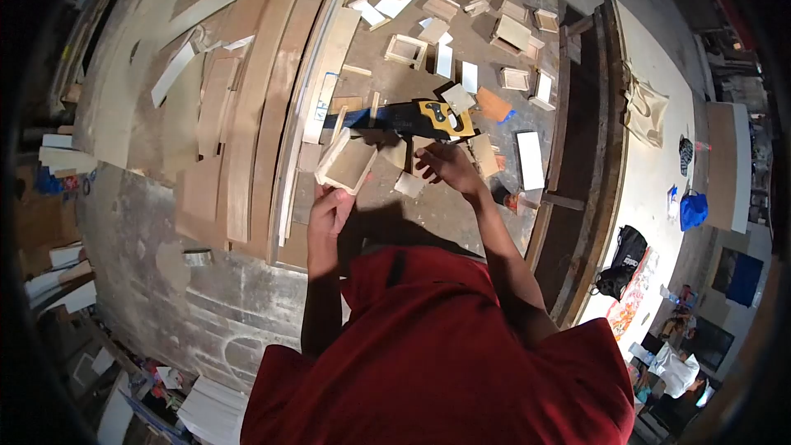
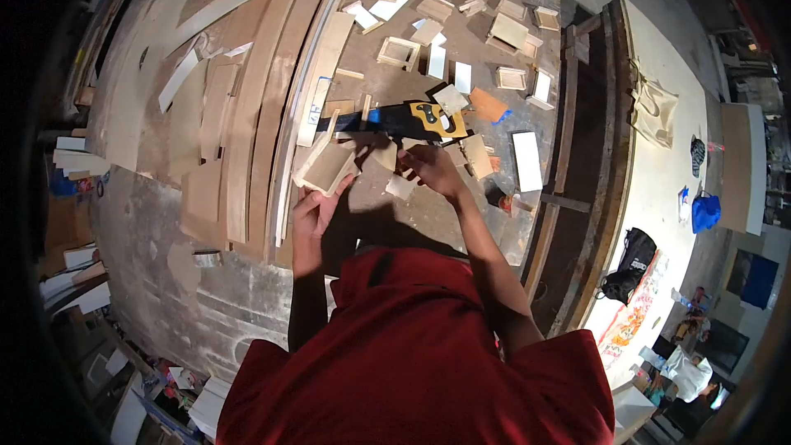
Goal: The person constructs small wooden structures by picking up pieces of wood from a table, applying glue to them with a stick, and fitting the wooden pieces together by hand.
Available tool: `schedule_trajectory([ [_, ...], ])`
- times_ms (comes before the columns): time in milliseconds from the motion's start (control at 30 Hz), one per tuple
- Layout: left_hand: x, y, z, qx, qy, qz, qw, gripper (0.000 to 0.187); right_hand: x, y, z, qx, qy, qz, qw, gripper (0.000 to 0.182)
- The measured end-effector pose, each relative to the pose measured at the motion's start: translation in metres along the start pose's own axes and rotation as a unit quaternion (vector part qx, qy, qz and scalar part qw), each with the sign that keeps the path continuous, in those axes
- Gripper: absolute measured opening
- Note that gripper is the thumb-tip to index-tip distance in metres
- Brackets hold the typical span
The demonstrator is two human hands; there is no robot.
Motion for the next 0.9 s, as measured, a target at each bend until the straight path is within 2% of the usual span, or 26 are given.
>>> schedule_trajectory([
  [33,-0.003,-0.001,-0.009,0.003,0.021,-0.006,1.000,0.084,0.004,0.001,-0.015,0.002,-0.001,0.003,1.000,0.039],
  [100,-0.013,-0.013,-0.017,0.000,0.022,-0.035,0.999,0.091,0.012,0.000,-0.033,-0.258,-0.100,-0.067,0.959,0.035],
  [167,-0.020,-0.013,-0.033,-0.032,0.053,-0.018,0.998,0.096,0.016,0.010,-0.066,-0.255,-0.126,-0.101,0.954,0.038],
  [233,-0.027,-0.014,-0.044,-0.023,0.058,-0.030,0.998,0.101,0.011,0.020,-0.080,-0.344,-0.209,-0.173,0.899,0.031],
  [300,-0.036,-0.007,-0.058,-0.020,0.068,-0.013,0.997,0.104,0.015,0.030,-0.095,-0.390,-0.186,-0.175,0.884,0.024],
  [367,-0.042,-0.001,-0.070,-0.003,0.062,-0.019,0.998,0.107,0.025,0.027,-0.114,-0.384,-0.071,-0.150,0.908,0.020],
  [433,-0.046,0.009,-0.084,0.007,0.070,-0.025,0.997,0.114,0.022,0.026,-0.102,-0.361,-0.105,-0.143,0.915,0.021],
  [500,-0.057,0.004,-0.091,0.020,0.084,-0.027,0.996,0.110,0.017,0.023,-0.087,-0.316,-0.166,-0.133,0.925,0.023],
  [567,-0.061,-0.003,-0.097,0.032,0.097,-0.029,0.994,0.107,0.020,0.024,-0.083,-0.323,-0.155,-0.117,0.926,0.027],
  [633,-0.064,-0.003,-0.102,0.042,0.098,-0.010,0.994,0.106,0.017,0.030,-0.066,-0.467,-0.119,-0.168,0.860,0.028],
  [667,-0.066,-0.003,-0.104,0.041,0.098,-0.010,0.994,0.106,0.024,0.038,-0.059,-0.544,-0.095,-0.141,0.822,0.027],
  [700,-0.069,-0.006,-0.104,0.063,0.083,-0.067,0.992,0.106,0.032,0.046,-0.048,-0.545,-0.095,-0.140,0.821,0.027],
  [767,-0.069,-0.006,-0.105,0.081,0.070,-0.125,0.986,0.106,0.047,0.074,-0.007,-0.464,-0.253,-0.163,0.833,0.043],
  [900,-0.065,-0.002,-0.111,0.084,0.079,-0.117,0.986,0.104,0.097,0.119,0.006,-0.469,-0.319,-0.097,0.818,0.048],
])
Point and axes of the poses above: each hand's wrist, its own x-axis towards the middle knuckle, its own y-axis out of the palm, z = x × y, the point moved 7 cm from there along x, towards the middle knuckle, and after that the axes turned 1 degree about -y, right-handed, at the moved point
